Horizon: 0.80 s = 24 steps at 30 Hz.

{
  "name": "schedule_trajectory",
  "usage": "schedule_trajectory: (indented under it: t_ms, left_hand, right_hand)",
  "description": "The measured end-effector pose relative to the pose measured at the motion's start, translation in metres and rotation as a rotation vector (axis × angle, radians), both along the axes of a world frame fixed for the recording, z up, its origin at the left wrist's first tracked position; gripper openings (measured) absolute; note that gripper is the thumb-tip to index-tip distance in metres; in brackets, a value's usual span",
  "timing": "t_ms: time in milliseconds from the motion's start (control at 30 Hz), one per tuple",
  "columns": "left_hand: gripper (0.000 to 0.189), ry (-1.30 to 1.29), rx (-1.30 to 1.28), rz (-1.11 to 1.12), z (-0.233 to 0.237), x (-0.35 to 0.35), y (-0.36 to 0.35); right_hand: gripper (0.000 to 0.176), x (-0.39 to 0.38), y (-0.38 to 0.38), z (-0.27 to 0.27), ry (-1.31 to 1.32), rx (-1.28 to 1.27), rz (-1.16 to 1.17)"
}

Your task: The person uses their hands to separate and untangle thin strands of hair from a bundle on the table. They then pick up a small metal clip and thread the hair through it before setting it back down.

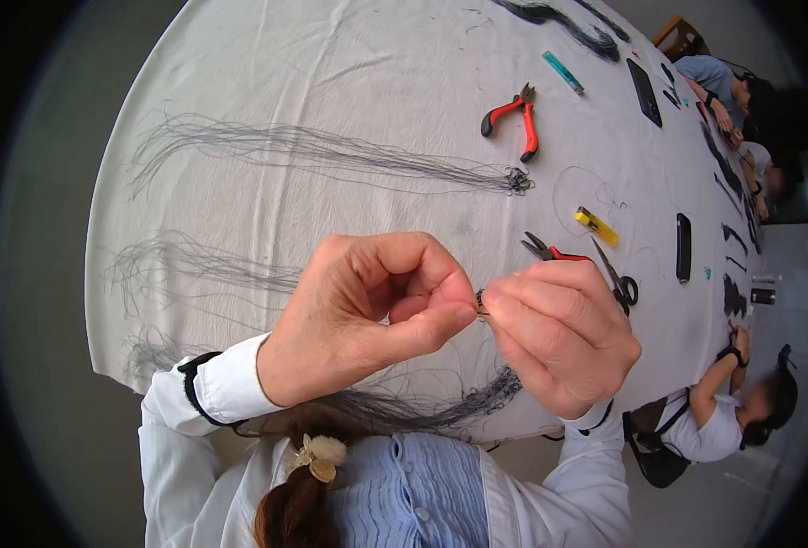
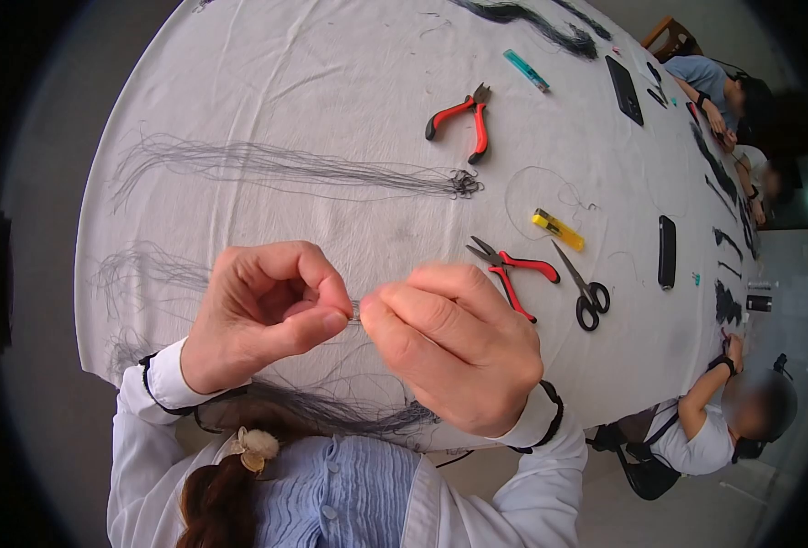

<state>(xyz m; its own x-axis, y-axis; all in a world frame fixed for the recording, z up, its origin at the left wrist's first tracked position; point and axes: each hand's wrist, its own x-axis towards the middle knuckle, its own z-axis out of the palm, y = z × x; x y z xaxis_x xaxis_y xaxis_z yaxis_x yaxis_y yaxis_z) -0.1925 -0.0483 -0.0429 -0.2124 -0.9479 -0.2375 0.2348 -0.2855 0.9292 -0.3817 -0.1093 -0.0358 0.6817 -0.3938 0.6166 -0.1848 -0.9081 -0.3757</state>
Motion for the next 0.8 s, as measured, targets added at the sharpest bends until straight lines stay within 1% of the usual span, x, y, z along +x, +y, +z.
schedule_trajectory:
  t_ms: [100,167,200,233,267,300,333,367,400,467,600,700,767,800]
  left_hand:
    - [0.006,-0.042,-0.055,0.014,-0.003,-0.002,0.001]
    - [0.006,-0.090,-0.097,0.032,-0.004,-0.004,0.002]
    - [0.006,-0.138,-0.138,0.050,-0.004,-0.004,0.002]
    - [0.006,-0.139,-0.139,0.049,-0.004,-0.004,0.002]
    - [0.006,-0.284,-0.287,0.057,-0.005,-0.004,0.001]
    - [0.008,-0.429,-0.436,0.065,-0.005,-0.004,0.001]
    - [0.008,-0.429,-0.435,0.064,-0.007,-0.005,0.001]
    - [0.009,-0.494,-0.528,0.097,-0.010,-0.006,0.001]
    - [0.010,-0.558,-0.620,0.130,-0.011,-0.007,0.001]
    - [0.011,-0.538,-0.613,0.124,-0.011,-0.007,0.000]
    - [0.012,-0.463,-0.552,0.101,-0.008,-0.004,-0.001]
    - [0.013,-0.394,-0.495,0.086,-0.010,-0.002,-0.002]
    - [0.011,-0.402,-0.511,0.078,-0.009,-0.002,-0.003]
    - [0.010,-0.409,-0.525,0.072,-0.009,-0.002,-0.003]
  right_hand:
    - [0.026,0.000,0.002,-0.002,-0.001,-0.003,-0.017]
    - [0.019,0.000,0.004,-0.002,-0.013,0.233,-0.046]
    - [0.019,-0.001,0.004,-0.001,-0.014,0.232,-0.047]
    - [0.014,-0.001,0.004,0.002,0.035,0.361,-0.061]
    - [0.010,-0.002,0.004,0.003,0.084,0.491,-0.075]
    - [0.010,-0.003,0.004,0.002,0.084,0.491,-0.075]
    - [0.006,-0.004,0.004,0.000,0.054,0.684,-0.067]
    - [0.004,-0.005,0.005,-0.002,0.023,0.877,-0.058]
    - [0.004,-0.005,0.004,-0.001,0.022,0.878,-0.059]
    - [0.005,-0.005,0.003,0.001,-0.038,1.123,-0.039]
    - [0.007,-0.006,0.002,0.003,-0.029,1.156,-0.019]
    - [0.005,-0.006,0.003,0.002,-0.045,1.164,-0.052]
    - [0.003,-0.007,0.001,-0.002,-0.032,0.934,-0.050]
    - [0.003,-0.006,0.001,-0.001,-0.033,0.935,-0.051]
